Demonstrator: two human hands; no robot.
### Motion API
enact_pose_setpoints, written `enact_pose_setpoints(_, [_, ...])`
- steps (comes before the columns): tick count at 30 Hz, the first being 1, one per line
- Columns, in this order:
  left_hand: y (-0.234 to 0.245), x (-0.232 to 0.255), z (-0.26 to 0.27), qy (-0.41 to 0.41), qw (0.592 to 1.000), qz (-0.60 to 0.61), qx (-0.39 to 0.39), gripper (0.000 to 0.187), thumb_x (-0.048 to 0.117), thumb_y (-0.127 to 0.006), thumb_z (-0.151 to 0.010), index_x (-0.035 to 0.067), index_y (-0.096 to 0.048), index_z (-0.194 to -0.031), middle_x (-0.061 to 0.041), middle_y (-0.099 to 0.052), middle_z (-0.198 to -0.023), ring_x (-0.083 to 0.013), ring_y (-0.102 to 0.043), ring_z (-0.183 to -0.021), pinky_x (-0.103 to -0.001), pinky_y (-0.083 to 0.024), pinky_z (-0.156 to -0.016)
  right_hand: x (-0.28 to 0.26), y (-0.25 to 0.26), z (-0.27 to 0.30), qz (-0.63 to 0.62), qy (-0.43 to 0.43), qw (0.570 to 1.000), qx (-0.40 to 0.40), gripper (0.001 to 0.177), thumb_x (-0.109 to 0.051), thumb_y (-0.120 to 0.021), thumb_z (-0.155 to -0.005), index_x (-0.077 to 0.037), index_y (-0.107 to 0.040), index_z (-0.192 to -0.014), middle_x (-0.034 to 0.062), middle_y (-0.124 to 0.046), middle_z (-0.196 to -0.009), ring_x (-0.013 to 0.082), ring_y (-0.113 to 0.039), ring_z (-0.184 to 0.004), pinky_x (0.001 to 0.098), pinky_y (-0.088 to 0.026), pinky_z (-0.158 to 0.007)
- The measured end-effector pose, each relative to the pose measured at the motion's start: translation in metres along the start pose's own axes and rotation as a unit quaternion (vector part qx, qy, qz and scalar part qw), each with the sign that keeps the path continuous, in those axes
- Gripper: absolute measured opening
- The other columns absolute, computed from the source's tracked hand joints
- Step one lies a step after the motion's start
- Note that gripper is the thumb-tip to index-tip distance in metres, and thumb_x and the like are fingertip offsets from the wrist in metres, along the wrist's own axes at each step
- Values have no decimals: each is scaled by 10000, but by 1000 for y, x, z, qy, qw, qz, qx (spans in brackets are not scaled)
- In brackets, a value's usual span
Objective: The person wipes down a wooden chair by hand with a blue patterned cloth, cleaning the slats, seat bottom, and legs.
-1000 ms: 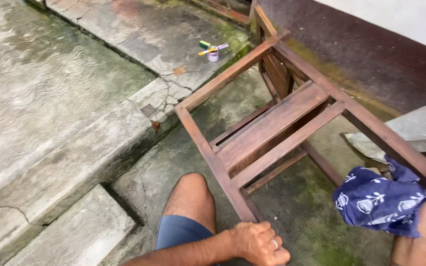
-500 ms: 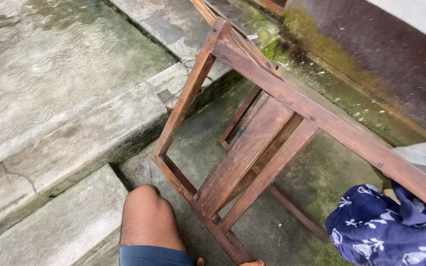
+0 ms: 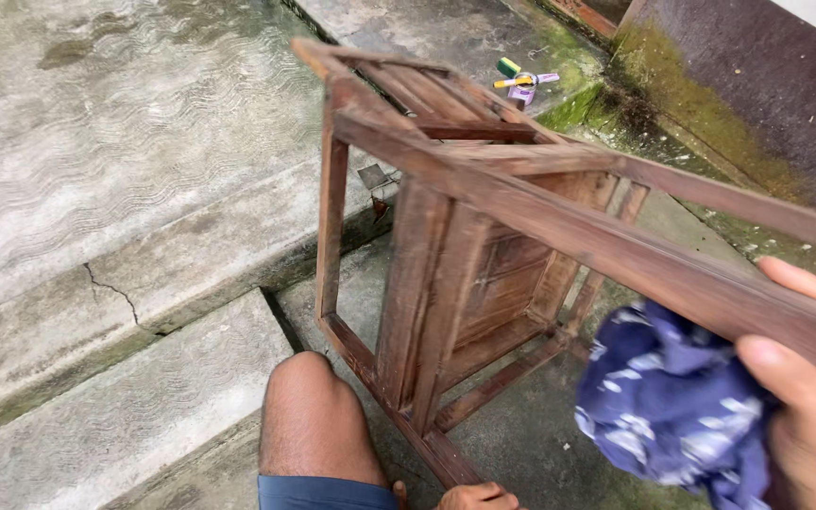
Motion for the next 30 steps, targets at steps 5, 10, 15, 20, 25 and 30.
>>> enact_pose_setpoints(5, [70, 24, -35, -48, 995, -81, 33, 190, 128, -649, -1088, 116, -625, -900, 7, -637, -870, -136, -687, -810, -274, -588, -765, -61, -81, -18, 26, 90, 992, -84, 483, -145, -814, -900, -13, -678, -1343, 101, -719, -1242, 165, -687, -1085, 293, -550, -976])
enact_pose_setpoints(10, [103, 38, -66, -4, 993, -108, 53, 238, 193, -588, -1082, 108, -631, -863, -17, -589, -773, -156, -686, -743, -299, -573, -720, -86, -142, -33, -20, 181, 972, -148, 455, -225, -842, -921, -42, -687, -1308, 84, -760, -1137, 154, -752, -947, 301, -642, -839])
enact_pose_setpoints(15, [113, 47, -74, 56, 992, -56, 94, 474, 479, -527, -1037, 49, -663, -893, -73, -602, -763, -221, -662, -704, -352, -535, -674, -100, -190, -34, -31, 112, 971, -207, 466, -274, -868, -817, -84, -732, -1220, 53, -798, -900, 134, -743, -679, 286, -614, -643])
enact_pose_setpoints(20, [115, 43, -62, 58, 989, -80, 111, 499, 501, -548, -1036, 30, -648, -907, -85, -591, -820, -253, -650, -768, -390, -551, -763, -117, -237, -27, -39, 236, 943, -232, 400, -265, -828, -855, -68, -716, -1185, 76, -802, -965, 155, -795, -899, 291, -629, -785])
enact_pose_setpoints(25, [130, 38, -37, 68, 986, -98, 112, 325, 365, -643, -972, 51, -598, -900, -84, -585, -887, -260, -645, -837, -361, -545, -775, -114, -278, -13, -56, 250, 926, -277, 419, -254, -806, -839, -21, -678, -1164, 126, -772, -1019, 190, -785, -879, 303, -631, -751])
enact_pose_setpoints(30, [159, 38, -17, 113, 969, -90, 199, 280, 186, -836, -802, 30, -604, -793, -101, -581, -764, -303, -660, -745, -432, -555, -774, -100, -328, 6, -91, 286, 926, -229, 367, -246, -784, -882, -11, -670, -1138, 138, -739, -997, 205, -772, -783, 288, -651, -670])
Point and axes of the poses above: each hand's wrist, its own z-axis away from the middle knuckle, its own y-axis out of the back of the hand, x = y × z, the point moved 4 cm from there along -z, towards the middle knuckle
